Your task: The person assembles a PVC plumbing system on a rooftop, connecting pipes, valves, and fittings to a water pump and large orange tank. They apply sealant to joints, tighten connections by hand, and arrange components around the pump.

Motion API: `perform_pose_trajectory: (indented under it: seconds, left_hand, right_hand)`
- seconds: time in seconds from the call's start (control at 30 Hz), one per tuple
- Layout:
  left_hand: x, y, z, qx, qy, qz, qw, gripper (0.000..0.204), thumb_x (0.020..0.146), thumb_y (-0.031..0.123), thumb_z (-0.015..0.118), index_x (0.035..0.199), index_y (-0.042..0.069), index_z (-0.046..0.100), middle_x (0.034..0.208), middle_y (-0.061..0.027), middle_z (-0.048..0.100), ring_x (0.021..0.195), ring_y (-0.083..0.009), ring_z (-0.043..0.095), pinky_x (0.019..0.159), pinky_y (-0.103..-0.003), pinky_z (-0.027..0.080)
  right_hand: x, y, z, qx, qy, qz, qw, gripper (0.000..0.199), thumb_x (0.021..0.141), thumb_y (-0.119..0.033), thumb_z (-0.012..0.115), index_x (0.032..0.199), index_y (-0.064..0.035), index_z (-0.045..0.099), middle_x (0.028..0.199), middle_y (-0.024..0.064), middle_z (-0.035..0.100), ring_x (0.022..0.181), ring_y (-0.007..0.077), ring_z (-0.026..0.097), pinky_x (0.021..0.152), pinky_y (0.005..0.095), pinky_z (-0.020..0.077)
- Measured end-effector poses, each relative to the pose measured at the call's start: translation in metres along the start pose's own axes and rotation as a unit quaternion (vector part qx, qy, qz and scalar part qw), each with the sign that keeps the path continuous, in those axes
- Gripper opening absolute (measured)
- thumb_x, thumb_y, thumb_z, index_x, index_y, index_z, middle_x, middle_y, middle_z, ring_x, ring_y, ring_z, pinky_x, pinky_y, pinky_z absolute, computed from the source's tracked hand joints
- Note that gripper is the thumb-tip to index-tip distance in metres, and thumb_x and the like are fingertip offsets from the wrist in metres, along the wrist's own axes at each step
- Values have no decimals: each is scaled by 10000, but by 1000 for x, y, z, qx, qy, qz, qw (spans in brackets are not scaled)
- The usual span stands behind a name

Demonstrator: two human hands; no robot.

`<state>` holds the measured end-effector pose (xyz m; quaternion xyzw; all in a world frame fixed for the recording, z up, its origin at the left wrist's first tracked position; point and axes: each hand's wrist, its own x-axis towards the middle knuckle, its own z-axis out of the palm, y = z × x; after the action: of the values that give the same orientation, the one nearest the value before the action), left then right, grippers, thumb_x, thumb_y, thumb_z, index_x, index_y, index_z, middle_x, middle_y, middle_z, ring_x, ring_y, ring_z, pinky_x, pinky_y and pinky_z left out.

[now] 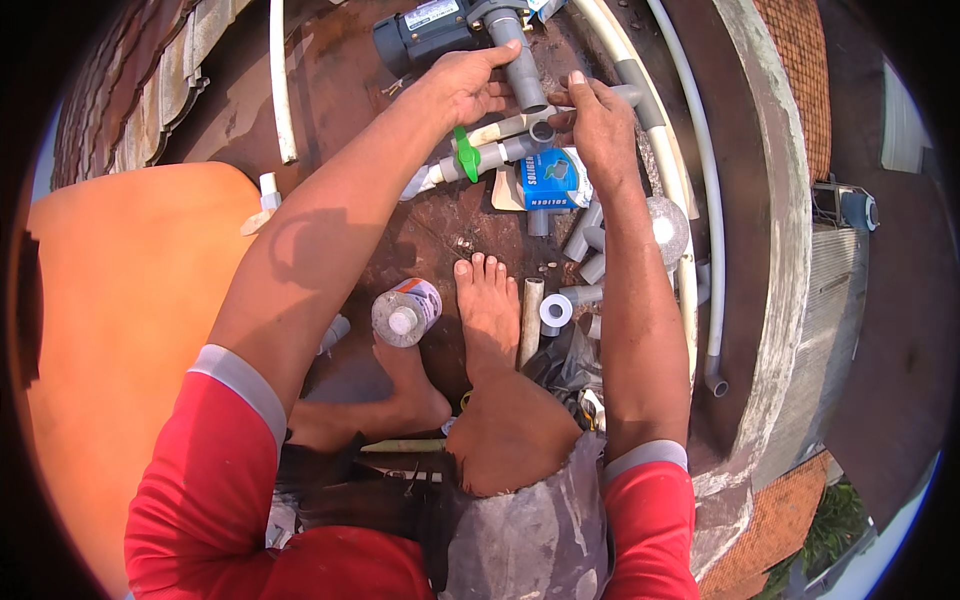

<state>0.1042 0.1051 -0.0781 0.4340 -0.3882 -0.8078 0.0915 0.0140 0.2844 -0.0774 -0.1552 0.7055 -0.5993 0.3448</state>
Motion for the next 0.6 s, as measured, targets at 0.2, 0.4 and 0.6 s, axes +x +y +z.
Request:
perform_pose_trajectory:
  seconds: [0.2, 0.4, 0.6]
  left_hand:
    - [-7, 1, 5, -8, 0, 6, 1000, 601, 1065, 243, 821, 1478, -109, 562, 1436, -297, 650, 1355, -492, 650, 1225, -669, 464]
    - [11, -4, 0, 2, -10, 32, 999, 467, 1087, 229, 781, 1400, -73, 609, 1279, -216, 708, 1162, -417, 744, 1049, -647, 600]
    - [21, -3, 5, 0, 10, 29, 1000, 317, 1064, 118, 754, 1334, -19, 661, 1240, -174, 737, 1089, -371, 773, 1006, -642, 613]
  right_hand:
    - [10, 13, -21, -80, 12, -17, 997, 565, 1119, -411, 672, 1377, 90, 726, 1162, 173, 827, 897, 217, 769, 774, 367, 603]
    - [80, -21, 25, -66, -118, 20, 991, 665, 1102, -520, 703, 1414, 67, 714, 1283, 213, 790, 1066, 272, 786, 920, 408, 634]
    - [121, -18, 71, 54, -149, 42, 986, 428, 1115, -326, 744, 1307, 57, 736, 1192, 189, 812, 1005, 255, 798, 882, 420, 674]
